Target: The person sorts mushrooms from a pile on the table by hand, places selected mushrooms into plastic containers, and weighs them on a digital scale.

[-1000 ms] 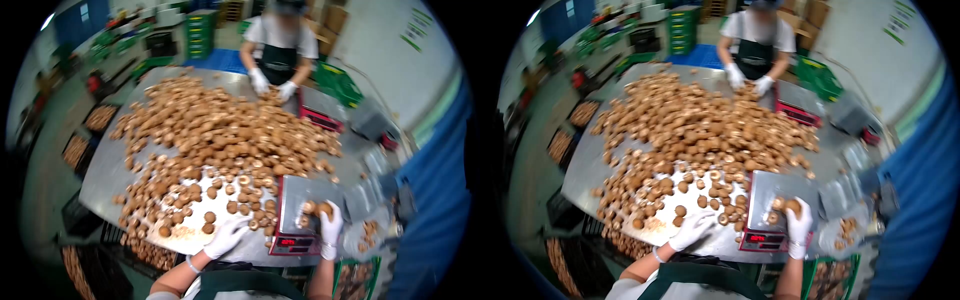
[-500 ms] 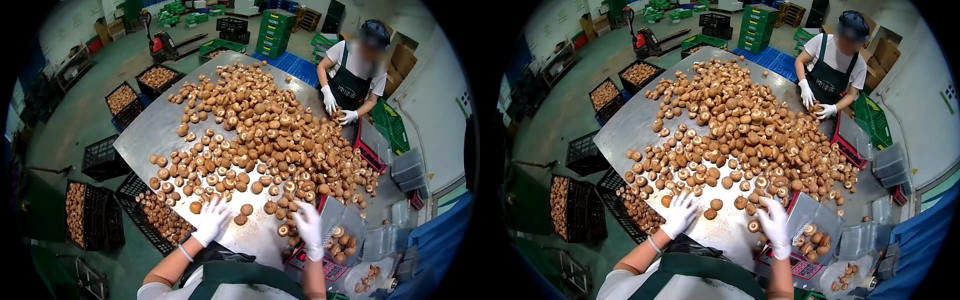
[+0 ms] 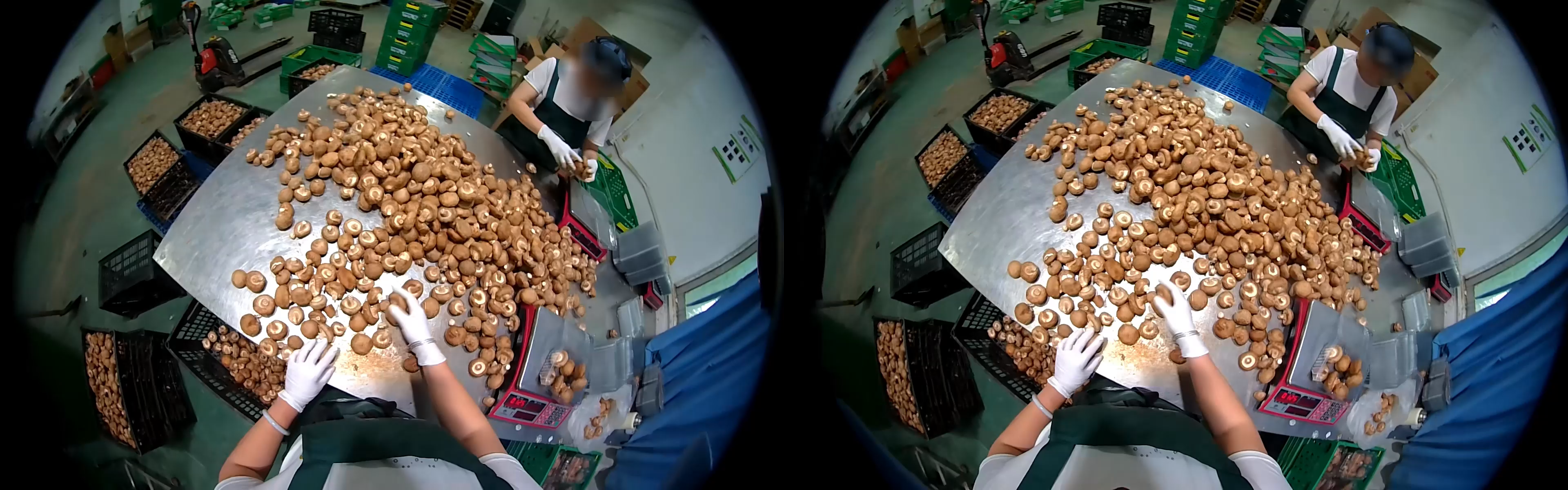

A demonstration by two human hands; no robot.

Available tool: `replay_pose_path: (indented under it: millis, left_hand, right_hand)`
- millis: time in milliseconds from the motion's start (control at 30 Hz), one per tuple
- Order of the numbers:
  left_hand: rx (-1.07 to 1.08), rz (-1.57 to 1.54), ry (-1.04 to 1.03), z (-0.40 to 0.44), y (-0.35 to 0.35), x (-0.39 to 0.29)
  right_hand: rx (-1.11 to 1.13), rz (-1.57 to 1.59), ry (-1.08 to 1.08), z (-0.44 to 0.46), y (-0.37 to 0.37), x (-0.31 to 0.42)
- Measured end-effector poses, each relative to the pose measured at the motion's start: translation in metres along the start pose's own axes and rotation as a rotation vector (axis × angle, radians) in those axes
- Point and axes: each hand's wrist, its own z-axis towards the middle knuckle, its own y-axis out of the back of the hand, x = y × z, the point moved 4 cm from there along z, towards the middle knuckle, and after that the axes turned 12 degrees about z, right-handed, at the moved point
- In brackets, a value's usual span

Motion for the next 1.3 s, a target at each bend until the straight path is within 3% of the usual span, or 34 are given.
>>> replay_pose_path:
  millis: [33,100,200,300,400,500,533,567,600,633,667,700,767,833,900,933,1033,1100,1233,1300]
  left_hand:
    - [0.010,-0.051,0.007,0.000,0.004,0.003]
    - [0.008,-0.059,-0.062,0.000,-0.002,0.007]
    - [0.060,-0.054,-0.130,0.008,-0.011,0.008]
    - [0.065,-0.147,-0.151,0.016,-0.006,0.010]
    - [0.035,-0.173,-0.116,0.017,0.021,0.014]
    - [-0.008,-0.223,0.087,0.014,0.052,0.038]
    - [-0.105,-0.188,0.177,0.011,0.058,0.054]
    - [-0.200,-0.156,0.263,0.005,0.063,0.073]
    - [-0.234,-0.152,0.381,-0.003,0.063,0.092]
    - [-0.271,-0.151,0.497,-0.011,0.062,0.112]
    - [-0.281,-0.194,0.555,-0.020,0.057,0.129]
    - [-0.294,-0.234,0.617,-0.028,0.056,0.143]
    - [-0.128,-0.192,0.615,-0.043,0.057,0.157]
    - [0.138,0.018,0.581,-0.046,0.066,0.161]
    - [-0.018,0.166,0.532,-0.043,0.072,0.164]
    - [-0.070,0.123,0.538,-0.034,0.074,0.163]
    - [-0.204,-0.043,0.462,0.009,0.068,0.151]
    - [-0.147,-0.103,0.397,0.041,0.049,0.136]
    - [0.117,-0.032,0.390,0.079,0.004,0.125]
    - [0.043,-0.093,0.319,0.084,0.007,0.125]
  right_hand:
    - [-0.036,0.435,-0.212,-0.003,0.003,-0.001]
    - [0.072,0.886,-0.287,-0.011,0.007,0.012]
    - [0.053,1.061,-0.271,-0.018,0.009,0.012]
    - [0.013,1.190,-0.399,-0.020,0.002,0.006]
    - [-0.101,1.037,-0.417,-0.026,-0.007,0.005]
    - [0.026,0.686,-0.270,-0.029,-0.039,0.037]
    - [0.103,0.627,-0.335,-0.031,-0.054,0.040]
    - [0.273,0.388,-0.128,-0.030,-0.075,0.041]
    - [0.364,0.319,-0.425,-0.041,-0.104,0.073]
    - [0.550,0.200,-0.410,-0.053,-0.124,0.080]
    - [0.605,0.258,-0.203,-0.063,-0.143,0.050]
    - [0.724,0.268,-0.345,-0.072,-0.154,0.071]
    - [0.779,0.099,-0.170,-0.071,-0.150,0.066]
    - [0.680,0.106,-0.429,-0.060,-0.122,0.069]
    - [0.411,0.228,-0.294,-0.045,-0.092,0.058]
    - [0.277,0.275,-0.385,-0.044,-0.075,0.063]
    - [0.100,0.405,-0.305,-0.034,-0.024,0.061]
    - [-0.084,0.549,-0.316,-0.036,0.002,0.061]
    - [-0.280,0.423,-0.185,-0.048,0.041,0.040]
    - [-0.384,0.361,-0.162,-0.059,0.058,0.040]
